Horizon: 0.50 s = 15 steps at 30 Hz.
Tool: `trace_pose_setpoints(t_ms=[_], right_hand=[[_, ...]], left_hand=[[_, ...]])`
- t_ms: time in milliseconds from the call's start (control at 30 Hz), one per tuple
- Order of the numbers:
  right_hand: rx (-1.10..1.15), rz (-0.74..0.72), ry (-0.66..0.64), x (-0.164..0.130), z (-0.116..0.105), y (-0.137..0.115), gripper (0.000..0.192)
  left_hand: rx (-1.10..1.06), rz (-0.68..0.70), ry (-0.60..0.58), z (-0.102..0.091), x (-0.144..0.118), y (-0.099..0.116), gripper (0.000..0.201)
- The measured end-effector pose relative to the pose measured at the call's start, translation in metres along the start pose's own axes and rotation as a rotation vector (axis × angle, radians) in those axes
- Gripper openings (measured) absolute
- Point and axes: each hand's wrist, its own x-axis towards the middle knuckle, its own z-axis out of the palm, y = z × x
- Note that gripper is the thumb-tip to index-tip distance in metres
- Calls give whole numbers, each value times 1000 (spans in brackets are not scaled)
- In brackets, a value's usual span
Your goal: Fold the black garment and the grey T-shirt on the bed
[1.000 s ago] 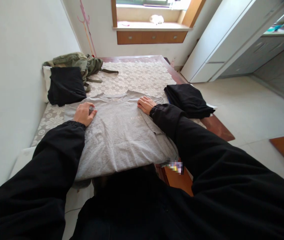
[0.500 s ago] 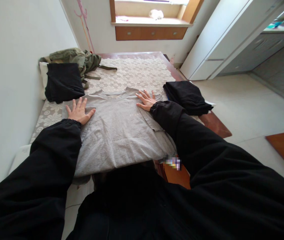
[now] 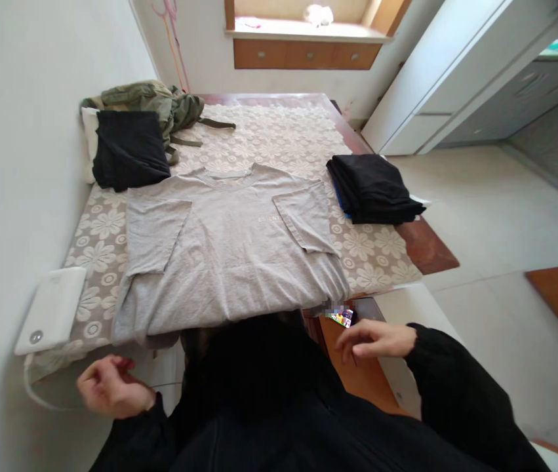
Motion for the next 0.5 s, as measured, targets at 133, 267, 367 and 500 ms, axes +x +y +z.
trace_pose_setpoints(t_ms=[133,267,367,500], right_hand=[[83,9,553,70,5,55,59],[158,-101,996,128,13,77,49],[193,-91,1143,148,23,87,50],[222,-74,1297,163,34,97,50]], left_hand=[[-135,-147,114,31,-11,-19,69],[-248,-263,184,54,2,-43,65],[-285,-315,170,60,10,-59,68],[-284,-357,79,60,11,-65,65]])
